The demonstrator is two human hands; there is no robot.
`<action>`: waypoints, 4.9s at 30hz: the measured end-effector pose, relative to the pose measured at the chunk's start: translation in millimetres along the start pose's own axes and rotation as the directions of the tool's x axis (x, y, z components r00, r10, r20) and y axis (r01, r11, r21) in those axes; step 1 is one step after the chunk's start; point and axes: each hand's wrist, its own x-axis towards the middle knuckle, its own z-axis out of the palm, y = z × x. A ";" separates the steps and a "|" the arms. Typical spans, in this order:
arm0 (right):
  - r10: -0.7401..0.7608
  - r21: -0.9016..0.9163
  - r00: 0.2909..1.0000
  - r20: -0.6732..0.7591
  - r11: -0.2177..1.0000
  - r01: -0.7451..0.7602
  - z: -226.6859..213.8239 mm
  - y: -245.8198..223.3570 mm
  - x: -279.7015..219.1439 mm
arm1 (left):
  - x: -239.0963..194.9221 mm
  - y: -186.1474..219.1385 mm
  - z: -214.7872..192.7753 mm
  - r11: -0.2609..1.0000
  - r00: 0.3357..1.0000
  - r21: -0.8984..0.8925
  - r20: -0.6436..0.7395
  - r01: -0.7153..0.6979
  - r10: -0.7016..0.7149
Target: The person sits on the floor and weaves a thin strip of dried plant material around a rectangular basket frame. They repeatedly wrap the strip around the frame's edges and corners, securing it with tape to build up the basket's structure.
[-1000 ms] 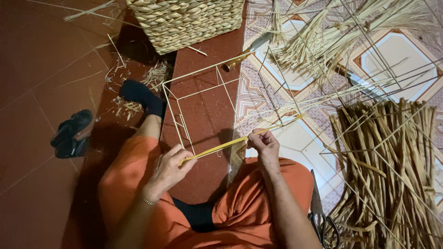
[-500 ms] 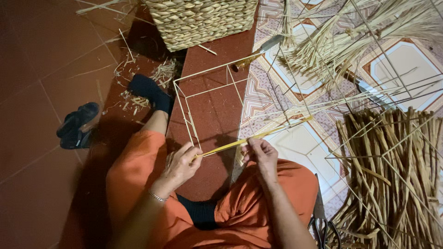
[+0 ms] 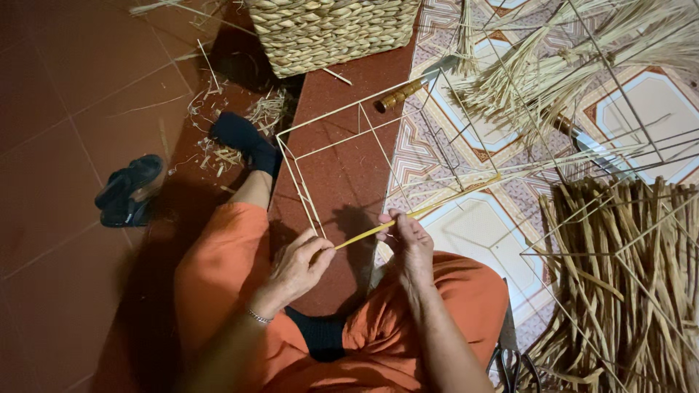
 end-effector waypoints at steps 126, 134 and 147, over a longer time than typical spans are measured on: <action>0.088 -0.041 0.953 0.289 0.996 -0.079 -6.5 -42.4 87.5 | -6.6 0.9 128.2 0.776 0.959 -0.587 0.003 0.231 -0.283; -0.241 -0.632 0.971 0.007 0.751 0.191 0.2 -54.8 79.5 | -3.8 4.0 129.1 0.797 0.954 -0.556 -0.022 0.237 -0.299; -0.395 -0.907 0.915 0.086 0.349 0.236 12.3 -72.7 149.9 | -1.7 13.0 126.6 0.840 0.963 -0.518 -0.106 0.160 -0.249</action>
